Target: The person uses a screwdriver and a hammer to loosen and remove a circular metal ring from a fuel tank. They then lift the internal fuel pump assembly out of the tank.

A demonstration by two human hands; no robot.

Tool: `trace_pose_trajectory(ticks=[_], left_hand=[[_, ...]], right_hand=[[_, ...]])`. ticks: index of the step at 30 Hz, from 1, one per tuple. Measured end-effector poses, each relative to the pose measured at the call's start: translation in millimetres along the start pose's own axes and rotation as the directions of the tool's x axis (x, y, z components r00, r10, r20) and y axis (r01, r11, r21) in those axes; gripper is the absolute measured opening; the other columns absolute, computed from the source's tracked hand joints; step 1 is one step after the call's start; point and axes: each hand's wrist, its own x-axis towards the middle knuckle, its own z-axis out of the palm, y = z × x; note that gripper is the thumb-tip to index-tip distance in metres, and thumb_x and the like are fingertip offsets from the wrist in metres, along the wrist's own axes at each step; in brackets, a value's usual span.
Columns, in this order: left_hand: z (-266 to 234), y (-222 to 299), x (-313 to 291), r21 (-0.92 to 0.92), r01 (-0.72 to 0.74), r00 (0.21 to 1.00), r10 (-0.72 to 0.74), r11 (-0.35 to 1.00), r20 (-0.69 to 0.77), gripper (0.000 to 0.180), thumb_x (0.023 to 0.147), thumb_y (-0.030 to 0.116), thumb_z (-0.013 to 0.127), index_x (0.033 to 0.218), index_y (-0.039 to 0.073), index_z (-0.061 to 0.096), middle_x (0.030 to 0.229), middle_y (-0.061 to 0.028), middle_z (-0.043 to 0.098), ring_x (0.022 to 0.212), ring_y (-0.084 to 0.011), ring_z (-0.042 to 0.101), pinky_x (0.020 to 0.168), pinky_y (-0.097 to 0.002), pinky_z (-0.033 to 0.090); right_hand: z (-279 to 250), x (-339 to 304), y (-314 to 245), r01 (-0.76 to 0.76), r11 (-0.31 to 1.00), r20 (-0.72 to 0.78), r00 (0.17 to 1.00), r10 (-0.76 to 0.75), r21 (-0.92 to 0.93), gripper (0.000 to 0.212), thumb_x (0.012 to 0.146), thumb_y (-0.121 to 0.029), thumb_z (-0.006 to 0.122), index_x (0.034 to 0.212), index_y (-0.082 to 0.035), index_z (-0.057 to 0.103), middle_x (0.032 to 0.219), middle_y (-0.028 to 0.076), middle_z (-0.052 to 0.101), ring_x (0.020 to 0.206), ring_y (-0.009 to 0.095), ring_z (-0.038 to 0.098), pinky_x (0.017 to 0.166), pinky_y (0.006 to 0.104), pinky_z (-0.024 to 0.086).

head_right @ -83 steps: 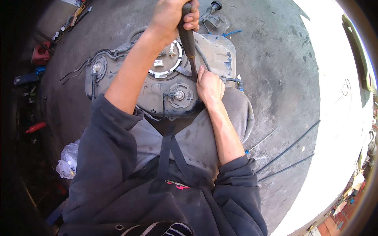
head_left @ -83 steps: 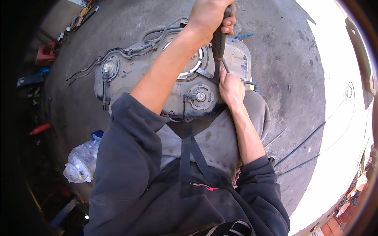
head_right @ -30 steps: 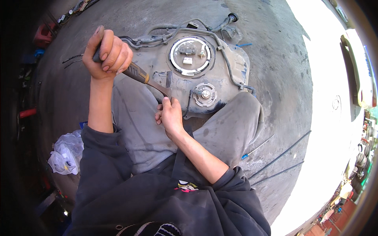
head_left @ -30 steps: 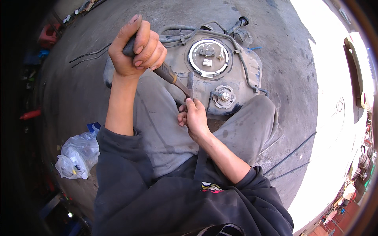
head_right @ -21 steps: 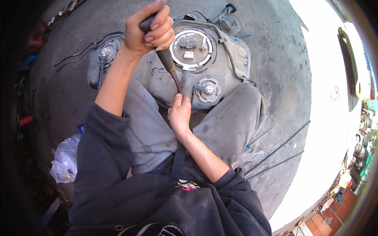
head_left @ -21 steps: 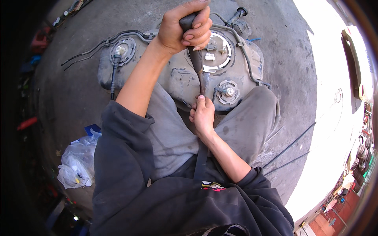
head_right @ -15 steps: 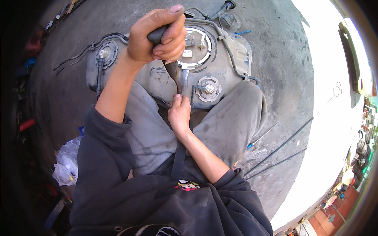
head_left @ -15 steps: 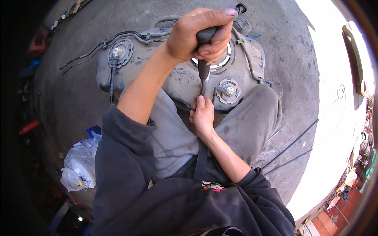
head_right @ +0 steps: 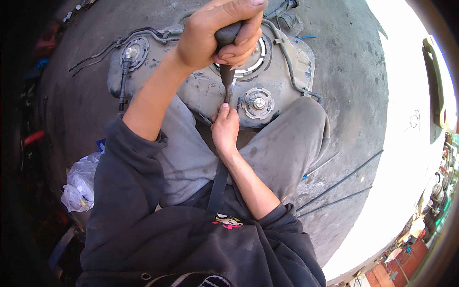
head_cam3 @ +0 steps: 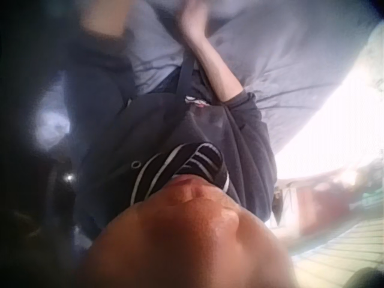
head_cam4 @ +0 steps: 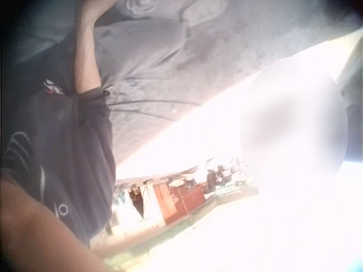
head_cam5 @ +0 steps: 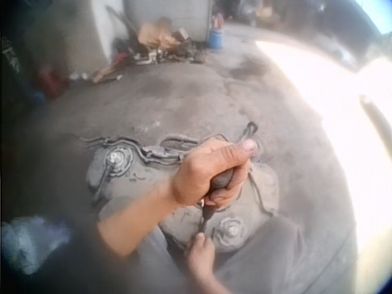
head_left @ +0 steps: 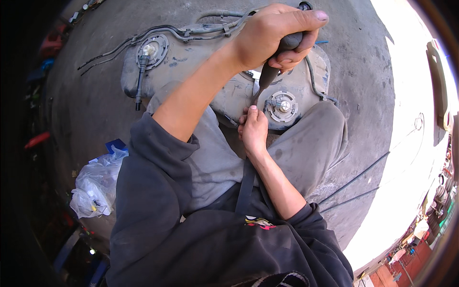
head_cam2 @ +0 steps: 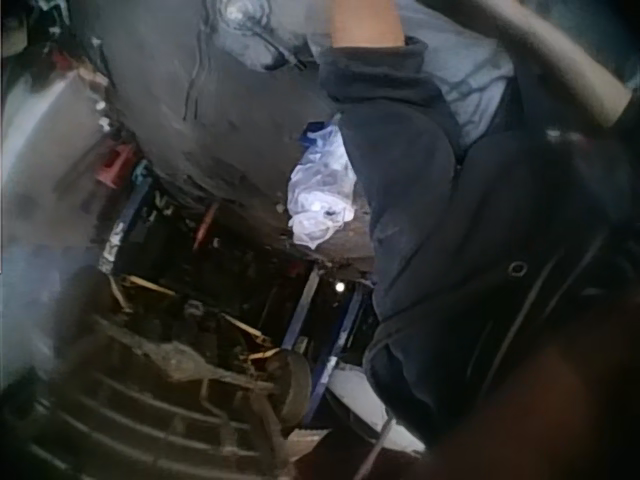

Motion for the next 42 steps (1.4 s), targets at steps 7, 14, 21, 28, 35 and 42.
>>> trace_pose_trajectory(ticks=[7,14,21,28,35,42], left_hand=[[9,2,-7,0.094,-0.024,0.998,0.028,0.995,-0.05,0.062,0.105,0.046,0.052,0.059,0.005,0.051,0.047,-0.0034,0.044,0.038,-0.0099,0.038,0.04,-0.0274,0.033],[-8,2,4,0.039,0.013,1.0,-0.013,0.999,0.0,0.057,0.104,0.048,0.056,0.07,0.003,0.058,0.054,-0.0042,0.05,0.041,-0.0105,0.043,0.043,-0.0269,0.038],[-23,30,-10,-0.113,0.003,0.993,-0.016,0.994,-0.114,0.052,0.111,0.034,0.04,0.069,0.005,0.049,0.047,-0.0067,0.044,0.034,-0.0145,0.038,0.036,-0.0282,0.032],[-64,30,-28,-0.173,-0.024,0.998,0.033,0.985,0.045,0.054,0.112,0.036,0.033,0.068,0.007,0.046,0.046,-0.0061,0.041,0.033,-0.0146,0.033,0.034,-0.03,0.035],[-69,31,-1,-0.127,0.07,0.992,-0.056,0.989,0.111,0.054,0.112,0.037,0.035,0.069,0.007,0.047,0.046,-0.0046,0.042,0.032,-0.0135,0.037,0.035,-0.0295,0.038],[-81,26,13,-0.195,0.126,0.961,-0.071,0.973,0.266,0.054,0.112,0.04,0.037,0.07,0.007,0.049,0.047,-0.0049,0.044,0.032,-0.0125,0.037,0.035,-0.0284,0.038]], right_hand=[[-2,22,34,0.107,0.976,-0.065,0.99,-0.121,-0.189,0.039,0.113,-0.036,0.039,0.105,-0.001,0.055,0.072,0.0,0.051,0.049,0.01,0.046,0.041,0.0272,0.037],[-2,23,31,0.099,0.98,-0.029,0.994,-0.105,-0.172,0.039,0.113,-0.036,0.039,0.103,-0.002,0.055,0.069,0.0,0.05,0.048,0.009,0.044,0.042,0.0274,0.035],[20,-11,15,0.169,0.94,0.103,0.984,-0.145,-0.296,0.043,0.112,-0.034,0.041,0.097,0.003,0.058,0.07,0.011,0.061,0.055,0.022,0.057,0.053,0.039,0.046],[37,5,-33,0.201,0.702,0.148,0.98,-0.136,-0.684,0.056,0.102,-0.044,0.051,0.098,0.009,0.07,0.1,0.035,0.069,0.101,0.052,0.066,0.09,0.0569,0.051],[42,16,-49,0.173,0.7,0.178,0.982,-0.066,-0.693,0.056,0.099,-0.043,0.052,0.1,0.009,0.073,0.104,0.034,0.07,0.105,0.051,0.067,0.094,0.0544,0.052],[55,26,-44,0.182,0.716,0.083,0.982,-0.172,-0.673,0.058,0.1,-0.043,0.053,0.094,0.011,0.072,0.093,0.036,0.069,0.097,0.05,0.069,0.09,0.0522,0.052]])
